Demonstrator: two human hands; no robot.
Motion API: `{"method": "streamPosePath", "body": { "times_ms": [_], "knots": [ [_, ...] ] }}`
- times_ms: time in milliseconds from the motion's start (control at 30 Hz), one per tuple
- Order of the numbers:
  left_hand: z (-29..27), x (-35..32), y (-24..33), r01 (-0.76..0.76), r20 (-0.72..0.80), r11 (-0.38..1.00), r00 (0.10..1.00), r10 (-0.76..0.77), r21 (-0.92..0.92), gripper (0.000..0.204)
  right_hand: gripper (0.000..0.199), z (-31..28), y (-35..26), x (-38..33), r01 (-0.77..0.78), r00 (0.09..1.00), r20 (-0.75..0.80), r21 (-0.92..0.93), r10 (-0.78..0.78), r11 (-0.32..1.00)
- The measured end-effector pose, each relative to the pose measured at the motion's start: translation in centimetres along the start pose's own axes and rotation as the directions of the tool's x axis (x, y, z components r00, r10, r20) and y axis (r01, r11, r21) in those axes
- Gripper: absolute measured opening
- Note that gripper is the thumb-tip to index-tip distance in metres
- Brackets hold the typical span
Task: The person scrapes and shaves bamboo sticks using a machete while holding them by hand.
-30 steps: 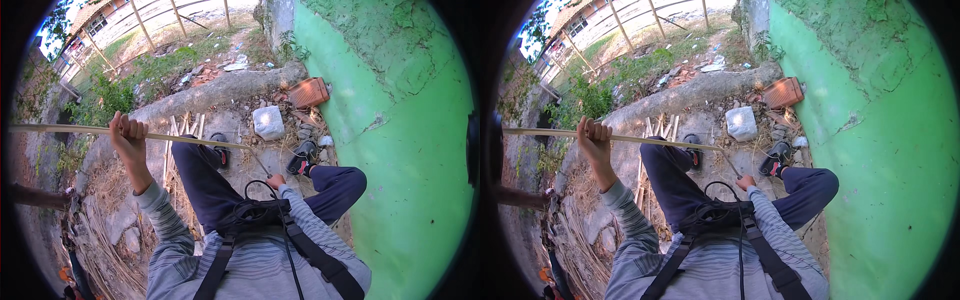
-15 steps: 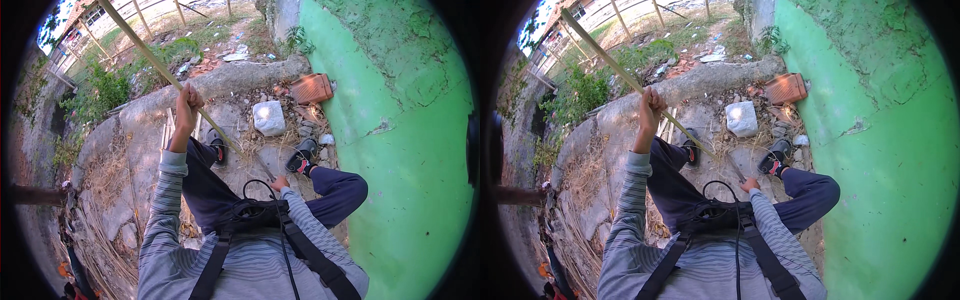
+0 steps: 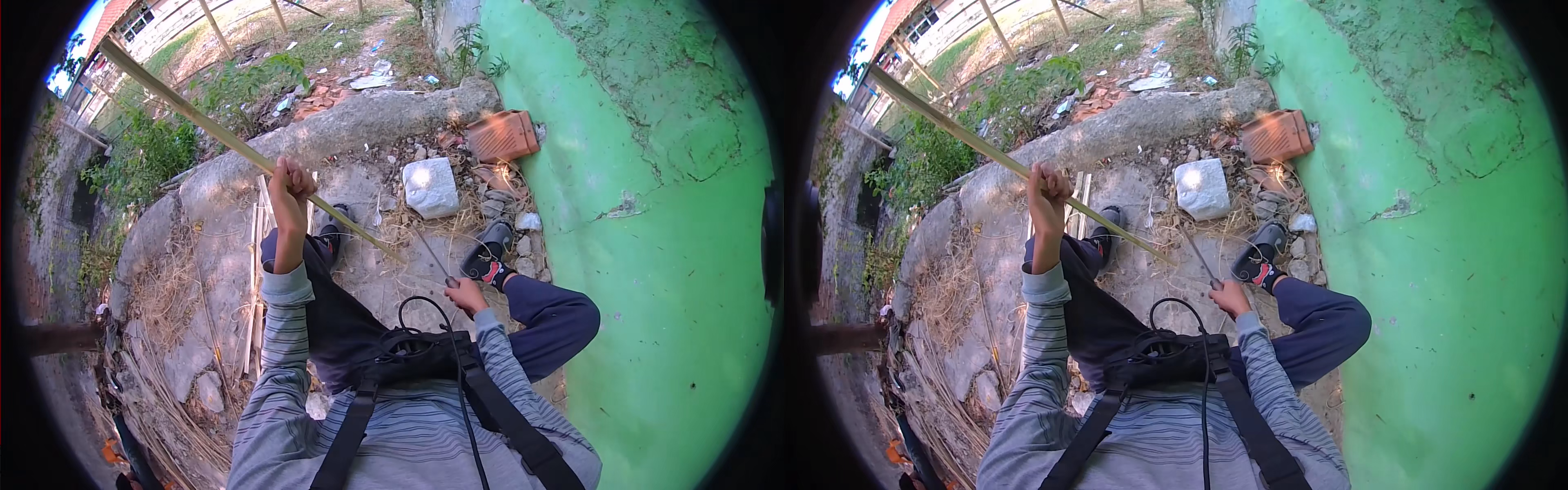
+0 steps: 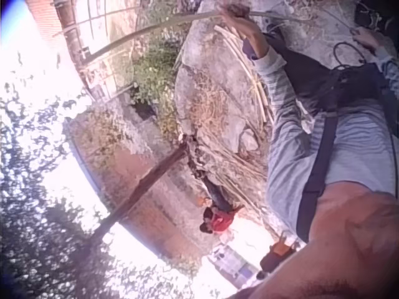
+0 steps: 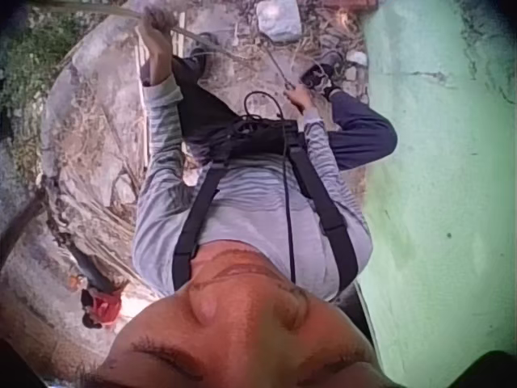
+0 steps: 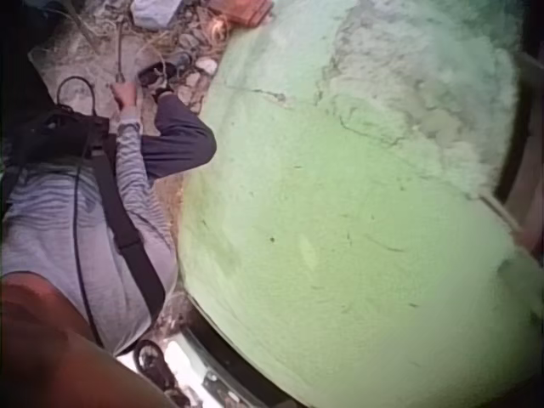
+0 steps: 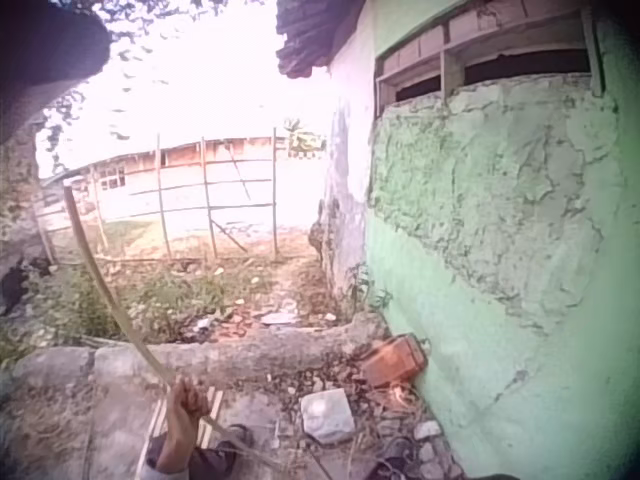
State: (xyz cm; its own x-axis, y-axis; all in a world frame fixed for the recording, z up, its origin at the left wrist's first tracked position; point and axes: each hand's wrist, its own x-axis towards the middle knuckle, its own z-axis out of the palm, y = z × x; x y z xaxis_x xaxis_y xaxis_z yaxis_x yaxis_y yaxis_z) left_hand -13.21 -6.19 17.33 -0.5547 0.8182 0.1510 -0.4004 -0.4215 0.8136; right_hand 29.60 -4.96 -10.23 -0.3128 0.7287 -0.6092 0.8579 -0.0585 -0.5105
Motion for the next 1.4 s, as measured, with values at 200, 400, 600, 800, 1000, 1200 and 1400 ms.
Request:
{"method": "streamPosePath", "body": {
  "times_ms": [200, 400, 600, 800, 1000, 1200, 1400],
  "knots": [
    [-3.0, 0.2, 0.2, -0.019, -0.060, 0.999, 0.998, 0.021, 0.026, 0.042, 0.027, -9.2, -2.2, -3.3, -0.014, 0.984, -0.168, 0.225, 0.053, 0.974],
    [-5.3, -0.4, 1.5, -0.044, -0.127, 0.998, 0.991, 0.048, 0.036, 0.041, 0.041, -13.0, -3.4, 1.5, -0.225, 0.922, -0.362, -0.203, 0.140, 0.953],
    [-3.5, 0.3, 1.0, -0.042, -0.089, 0.998, 0.995, 0.045, 0.038, 0.042, 0.037, -9.7, 0.8, 9.1, -0.374, 0.900, -0.324, -0.232, 0.291, 0.898],
    [-4.4, -0.1, 1.0, -0.038, -0.103, 0.998, 0.994, 0.042, 0.046, 0.044, 0.035, -0.9, -2.1, 5.7, -0.281, 0.944, -0.229, -0.183, 0.238, 0.942],
    [-3.3, -0.6, 1.2, -0.054, -0.095, 0.993, 0.993, 0.064, 0.102, 0.044, 0.038, 5.0, -5.8, 2.3, -0.213, 0.971, -0.123, -0.056, 0.205, 0.976],
    [-3.2, -0.5, 1.5, -0.073, -0.074, 0.966, 0.993, 0.094, 0.247, 0.044, 0.035, 9.6, -9.2, 2.5, 0.275, 0.946, 0.208, -0.115, -0.248, 0.954],
    [-4.9, -1.6, 2.6, -0.191, -0.126, 0.953, 0.966, 0.224, 0.233, 0.045, 0.040, 8.4, -7.7, 1.3, 0.165, 0.908, 0.361, 0.161, -0.214, 0.973]
  ]
}}
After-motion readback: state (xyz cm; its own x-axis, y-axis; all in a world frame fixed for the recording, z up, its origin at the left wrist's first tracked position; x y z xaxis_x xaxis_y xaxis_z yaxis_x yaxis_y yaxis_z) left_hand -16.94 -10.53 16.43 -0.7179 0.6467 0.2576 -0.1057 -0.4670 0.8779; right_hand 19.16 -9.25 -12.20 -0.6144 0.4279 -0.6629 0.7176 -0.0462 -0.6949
